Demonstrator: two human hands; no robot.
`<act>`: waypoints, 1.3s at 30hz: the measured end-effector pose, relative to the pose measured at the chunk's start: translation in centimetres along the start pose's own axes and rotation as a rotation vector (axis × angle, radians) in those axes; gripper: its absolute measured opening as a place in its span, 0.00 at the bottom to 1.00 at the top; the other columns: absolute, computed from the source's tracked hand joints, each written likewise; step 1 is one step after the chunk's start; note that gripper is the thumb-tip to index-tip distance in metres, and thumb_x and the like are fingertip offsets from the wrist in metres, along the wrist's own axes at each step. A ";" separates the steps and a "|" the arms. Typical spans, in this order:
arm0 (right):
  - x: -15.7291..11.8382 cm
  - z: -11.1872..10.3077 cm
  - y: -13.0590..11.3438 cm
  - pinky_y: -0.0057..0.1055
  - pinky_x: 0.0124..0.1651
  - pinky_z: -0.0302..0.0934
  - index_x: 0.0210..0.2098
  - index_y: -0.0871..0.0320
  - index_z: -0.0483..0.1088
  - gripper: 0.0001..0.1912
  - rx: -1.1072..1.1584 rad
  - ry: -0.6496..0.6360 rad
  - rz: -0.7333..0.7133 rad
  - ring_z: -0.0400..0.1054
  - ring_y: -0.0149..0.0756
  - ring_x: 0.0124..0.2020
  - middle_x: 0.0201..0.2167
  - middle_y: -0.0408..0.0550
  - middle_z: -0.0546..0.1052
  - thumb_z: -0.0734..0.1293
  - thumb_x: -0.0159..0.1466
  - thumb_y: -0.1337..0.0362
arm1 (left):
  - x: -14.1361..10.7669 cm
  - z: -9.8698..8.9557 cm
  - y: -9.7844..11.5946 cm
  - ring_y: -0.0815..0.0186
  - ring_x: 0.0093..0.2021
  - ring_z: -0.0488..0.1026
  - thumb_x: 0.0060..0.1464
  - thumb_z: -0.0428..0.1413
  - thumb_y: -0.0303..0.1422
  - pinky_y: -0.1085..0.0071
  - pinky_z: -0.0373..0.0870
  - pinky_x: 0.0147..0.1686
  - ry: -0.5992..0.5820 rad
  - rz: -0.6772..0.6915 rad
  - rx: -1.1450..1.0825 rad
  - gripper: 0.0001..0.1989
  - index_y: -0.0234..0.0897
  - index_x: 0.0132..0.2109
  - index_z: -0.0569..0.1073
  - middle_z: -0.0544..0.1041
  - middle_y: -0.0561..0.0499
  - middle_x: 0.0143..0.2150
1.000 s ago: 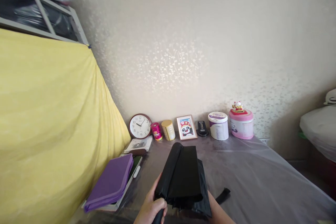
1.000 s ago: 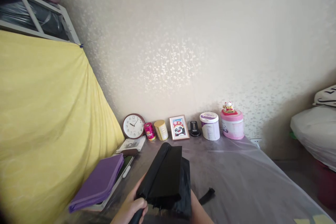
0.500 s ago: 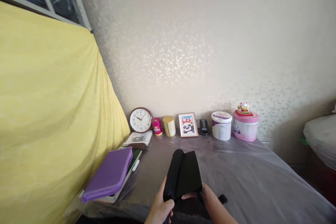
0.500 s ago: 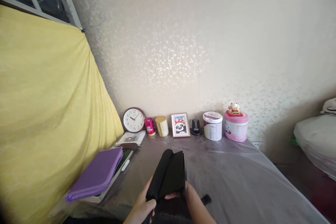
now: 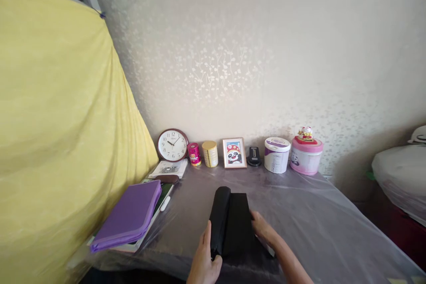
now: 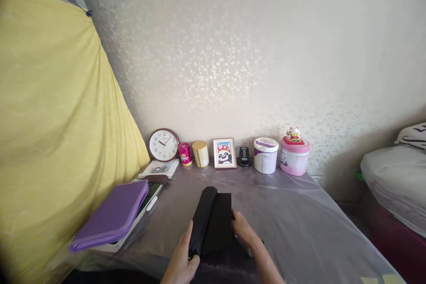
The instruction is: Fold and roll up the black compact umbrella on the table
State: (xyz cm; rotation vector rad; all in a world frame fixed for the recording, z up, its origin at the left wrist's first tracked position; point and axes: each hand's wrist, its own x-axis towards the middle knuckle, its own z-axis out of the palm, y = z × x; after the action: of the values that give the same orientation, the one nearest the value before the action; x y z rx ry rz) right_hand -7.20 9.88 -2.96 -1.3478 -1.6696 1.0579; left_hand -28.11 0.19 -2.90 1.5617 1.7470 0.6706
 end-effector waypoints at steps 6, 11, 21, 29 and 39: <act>0.0 -1.6 -0.3 0.31 0.34 0.63 0.31 0.56 0.71 0.17 -0.163 0.231 -0.051 0.70 0.38 0.29 0.28 0.50 0.76 0.55 0.57 0.56 | -0.3 0.6 0.4 0.61 0.58 0.60 0.45 0.46 0.23 0.73 0.56 0.53 0.037 0.021 0.179 0.44 0.37 0.65 0.32 0.45 0.44 0.67; -0.4 -0.6 -1.5 0.26 0.19 0.58 0.31 0.56 0.67 0.19 -0.115 0.085 0.144 0.66 0.32 0.17 0.21 0.44 0.71 0.52 0.60 0.50 | -0.8 0.4 1.1 0.62 0.56 0.64 0.46 0.46 0.23 0.75 0.59 0.49 0.035 0.021 0.240 0.43 0.36 0.65 0.30 0.45 0.41 0.66; 0.1 -0.3 -0.4 0.27 0.23 0.55 0.21 0.55 0.64 0.08 -0.348 0.210 0.057 0.67 0.35 0.23 0.19 0.44 0.71 0.63 0.54 0.59 | -0.8 0.4 1.0 0.61 0.52 0.66 0.47 0.45 0.24 0.72 0.60 0.47 0.033 0.017 0.235 0.43 0.38 0.64 0.29 0.48 0.40 0.65; 2.3 2.4 -5.0 0.22 0.17 0.51 0.25 0.57 0.62 0.11 0.274 0.022 0.055 0.59 0.26 0.17 0.16 0.35 0.63 0.63 0.52 0.55 | -0.6 0.6 0.7 0.60 0.55 0.64 0.46 0.46 0.23 0.72 0.58 0.50 0.037 0.029 0.226 0.43 0.36 0.65 0.31 0.48 0.39 0.65; 5.6 8.7 -5.2 0.24 0.23 0.64 0.36 0.58 0.60 0.08 0.225 -0.034 0.146 0.69 0.29 0.20 0.21 0.38 0.71 0.60 0.57 0.63 | -0.7 0.2 1.6 0.58 0.54 0.65 0.44 0.48 0.22 0.72 0.59 0.51 -0.023 -0.019 0.277 0.44 0.29 0.64 0.33 0.43 0.35 0.66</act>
State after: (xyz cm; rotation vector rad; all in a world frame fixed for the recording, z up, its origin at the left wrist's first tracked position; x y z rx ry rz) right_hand -18.09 13.53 -1.36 -1.3241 -1.4436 1.3171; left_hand -26.90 -0.31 -1.73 1.7254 1.8971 0.4119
